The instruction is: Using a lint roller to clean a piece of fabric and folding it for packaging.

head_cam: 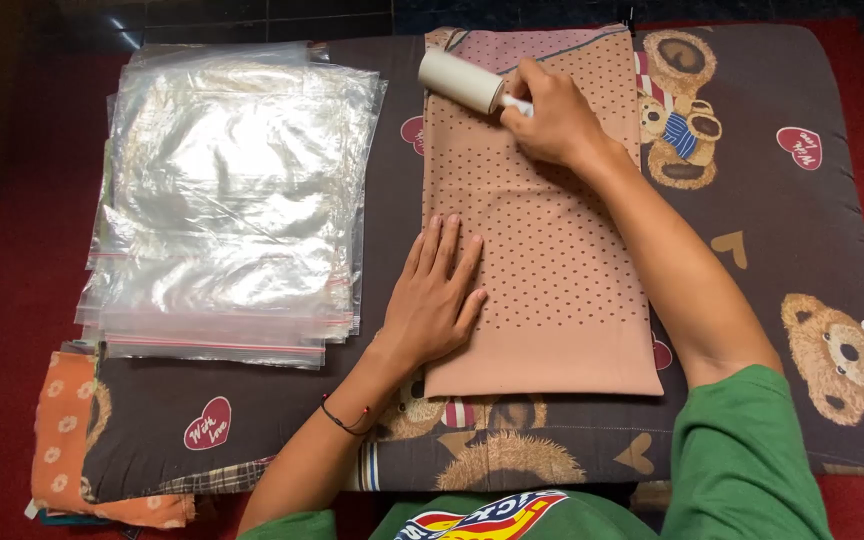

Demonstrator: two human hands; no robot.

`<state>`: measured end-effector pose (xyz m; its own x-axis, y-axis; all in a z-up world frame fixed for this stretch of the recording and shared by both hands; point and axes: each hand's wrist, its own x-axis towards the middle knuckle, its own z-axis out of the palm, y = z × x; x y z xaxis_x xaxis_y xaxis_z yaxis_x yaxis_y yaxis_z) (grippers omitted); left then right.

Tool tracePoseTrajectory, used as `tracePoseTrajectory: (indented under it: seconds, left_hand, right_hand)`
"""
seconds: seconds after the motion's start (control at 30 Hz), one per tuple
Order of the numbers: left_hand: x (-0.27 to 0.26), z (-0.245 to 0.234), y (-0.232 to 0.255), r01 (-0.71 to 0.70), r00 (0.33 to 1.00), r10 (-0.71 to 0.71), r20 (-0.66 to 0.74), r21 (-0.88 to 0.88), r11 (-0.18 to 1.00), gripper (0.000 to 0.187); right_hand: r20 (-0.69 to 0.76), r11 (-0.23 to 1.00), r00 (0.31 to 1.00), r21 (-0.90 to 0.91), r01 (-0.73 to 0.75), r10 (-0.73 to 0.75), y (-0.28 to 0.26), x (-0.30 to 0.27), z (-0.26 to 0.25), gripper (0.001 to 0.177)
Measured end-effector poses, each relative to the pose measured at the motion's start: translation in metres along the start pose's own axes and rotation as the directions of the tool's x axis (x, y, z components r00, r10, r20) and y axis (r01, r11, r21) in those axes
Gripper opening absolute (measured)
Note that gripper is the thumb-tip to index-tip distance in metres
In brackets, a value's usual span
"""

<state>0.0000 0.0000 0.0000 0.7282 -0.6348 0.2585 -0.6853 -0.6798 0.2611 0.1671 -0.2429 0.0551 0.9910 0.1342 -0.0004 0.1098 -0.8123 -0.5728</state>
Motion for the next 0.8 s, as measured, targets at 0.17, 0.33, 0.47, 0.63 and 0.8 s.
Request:
tracePoseTrajectory:
  seconds: [0.17,0.33,0.47,0.63,0.8]
  left_hand:
    - [-0.001,0.001,-0.002,-0.001,1.0,0.001,0.01,0.0,1.0,0.065]
    - [-0.001,0.002,-0.001,-0.004,1.0,0.004,0.018,-0.012,1.0,0.064]
    - [0.0,0.0,-0.002,-0.057,0.997,0.057,-0.051,-0.011,0.998,0.058]
    - [0.004,-0.01,-0.013,-0.183,0.957,0.144,-0.252,-0.138,0.973,0.041]
    - [0.0,-0.023,-0.027,-0.173,0.858,-0.097,-0.504,-0.463,0.869,0.035]
  right_hand:
    - [-0.075,0.984,0.988,-0.126,0.125,-0.135,0.018,0.007,0.007,0.018]
    - [-0.014,0.969,0.974,-0.101,0.223,-0.226,0.014,-0.005,0.014,0.023]
    - [0.026,0.946,0.955,-0.128,0.297,-0.296,0.012,-0.017,0.023,0.02]
    - [0.076,0.932,0.936,-0.093,0.351,-0.345,0.009,-0.045,0.039,0.015]
    - [0.024,0.871,0.879,-0.122,0.475,-0.476,-0.02,-0.093,0.038,0.027]
